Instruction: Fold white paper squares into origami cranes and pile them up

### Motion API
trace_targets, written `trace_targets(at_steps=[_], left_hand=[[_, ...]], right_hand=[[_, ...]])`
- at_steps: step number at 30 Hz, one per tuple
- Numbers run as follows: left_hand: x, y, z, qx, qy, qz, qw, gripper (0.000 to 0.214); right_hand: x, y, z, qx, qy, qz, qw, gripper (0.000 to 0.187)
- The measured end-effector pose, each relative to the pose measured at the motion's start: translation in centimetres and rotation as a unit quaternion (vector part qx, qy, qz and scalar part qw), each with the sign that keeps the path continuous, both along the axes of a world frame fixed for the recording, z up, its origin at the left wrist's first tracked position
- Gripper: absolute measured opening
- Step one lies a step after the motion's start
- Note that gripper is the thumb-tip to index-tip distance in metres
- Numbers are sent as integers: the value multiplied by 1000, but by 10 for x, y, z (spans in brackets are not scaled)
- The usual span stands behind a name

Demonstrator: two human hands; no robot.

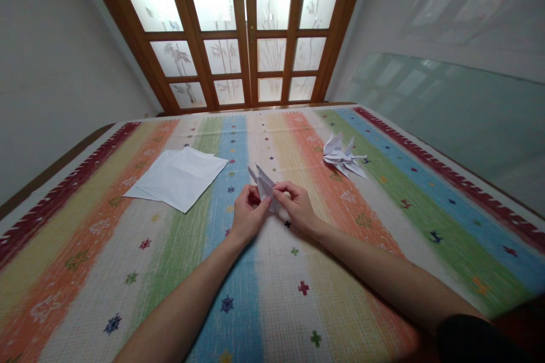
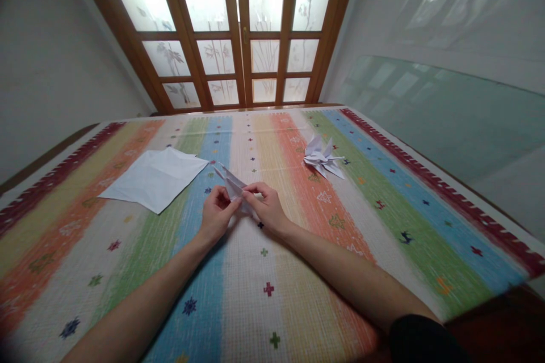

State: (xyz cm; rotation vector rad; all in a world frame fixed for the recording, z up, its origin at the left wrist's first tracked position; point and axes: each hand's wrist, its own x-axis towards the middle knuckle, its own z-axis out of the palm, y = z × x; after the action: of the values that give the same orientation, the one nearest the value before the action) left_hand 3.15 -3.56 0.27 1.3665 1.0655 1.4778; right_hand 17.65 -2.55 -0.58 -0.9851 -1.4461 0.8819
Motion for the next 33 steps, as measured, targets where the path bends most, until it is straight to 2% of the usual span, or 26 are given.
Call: trace_targets(at_steps=[4, 9, 17, 21, 26, 30, 33], left_hand=[[0, 0, 2, -1, -56, -44, 997, 29], [1, 2, 0, -36, -117, 3, 993, 28], [4, 0, 3, -59, -87, -20, 994, 34], [1, 1, 2, -55, -69, -11, 996, 28], [-2, 3, 0, -7, -34, 49, 998, 21], [1, 2, 0, -30, -52, 19, 998, 20], [2, 2, 0, -44, -56, 27, 997, 21]], right_hand=[[0, 2, 1, -4, 7, -15, 1000, 20], [0, 2, 2, -7, -14, -26, 1000, 18], [0, 2, 2, -5, -5, -31, 1000, 16], [0, 0, 2, -1, 9, -26, 1000, 16], [-2, -2, 4, -15, 37, -21, 999, 19], [-4, -3, 5, -31, 63, -18, 997, 22], [-4, -4, 6, -39, 53, -31, 997, 21]])
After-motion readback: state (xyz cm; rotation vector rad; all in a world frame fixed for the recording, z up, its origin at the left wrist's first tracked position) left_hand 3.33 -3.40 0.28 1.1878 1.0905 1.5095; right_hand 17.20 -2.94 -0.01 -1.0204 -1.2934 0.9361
